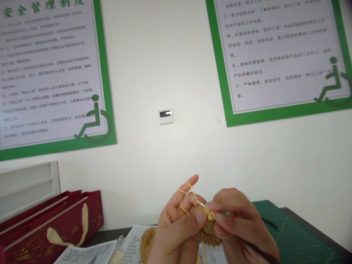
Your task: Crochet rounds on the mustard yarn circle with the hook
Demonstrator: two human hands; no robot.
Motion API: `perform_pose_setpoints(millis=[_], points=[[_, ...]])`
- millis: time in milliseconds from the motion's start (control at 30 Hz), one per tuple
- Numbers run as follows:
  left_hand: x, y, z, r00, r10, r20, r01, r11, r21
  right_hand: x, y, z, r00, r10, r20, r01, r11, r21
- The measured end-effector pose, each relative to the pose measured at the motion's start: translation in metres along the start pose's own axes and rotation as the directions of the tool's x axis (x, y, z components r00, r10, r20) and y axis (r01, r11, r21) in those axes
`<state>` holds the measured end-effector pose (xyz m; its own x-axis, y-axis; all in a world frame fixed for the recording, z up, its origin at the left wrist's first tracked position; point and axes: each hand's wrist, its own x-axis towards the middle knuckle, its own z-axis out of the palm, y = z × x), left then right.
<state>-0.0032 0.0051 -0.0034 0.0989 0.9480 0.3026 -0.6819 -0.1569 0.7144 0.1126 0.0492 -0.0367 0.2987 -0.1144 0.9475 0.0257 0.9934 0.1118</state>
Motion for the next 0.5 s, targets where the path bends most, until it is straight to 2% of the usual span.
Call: perform_pose_setpoints(millis=[67, 133, 233, 333, 500], points=[[0.000, 0.003, -0.001, 1.000, 0.024, 0.006, -0.024, 1.000, -0.001, 0.003, 0.000, 0.004, 0.985, 0.171, 0.020, -0.172, 0.973, 0.151], [-0.001, 0.006, -0.002, 0.999, 0.049, 0.015, -0.050, 0.998, 0.032, 0.004, 0.000, 0.006, 0.941, 0.334, 0.055, -0.334, 0.891, 0.308], [-0.004, 0.009, -0.003, 0.998, 0.045, 0.047, -0.048, 0.996, 0.071, 0.002, 0.001, 0.004, 0.872, 0.464, 0.154, -0.480, 0.755, 0.447], [-0.004, 0.011, -0.006, 0.995, 0.020, 0.100, -0.028, 0.996, 0.081, 0.001, 0.002, 0.000, 0.818, 0.532, 0.220, -0.562, 0.655, 0.506], [-0.002, 0.012, -0.009, 0.990, 0.020, 0.141, -0.035, 0.994, 0.108, 0.000, -0.001, -0.002, 0.779, 0.586, 0.222, -0.583, 0.549, 0.600]])
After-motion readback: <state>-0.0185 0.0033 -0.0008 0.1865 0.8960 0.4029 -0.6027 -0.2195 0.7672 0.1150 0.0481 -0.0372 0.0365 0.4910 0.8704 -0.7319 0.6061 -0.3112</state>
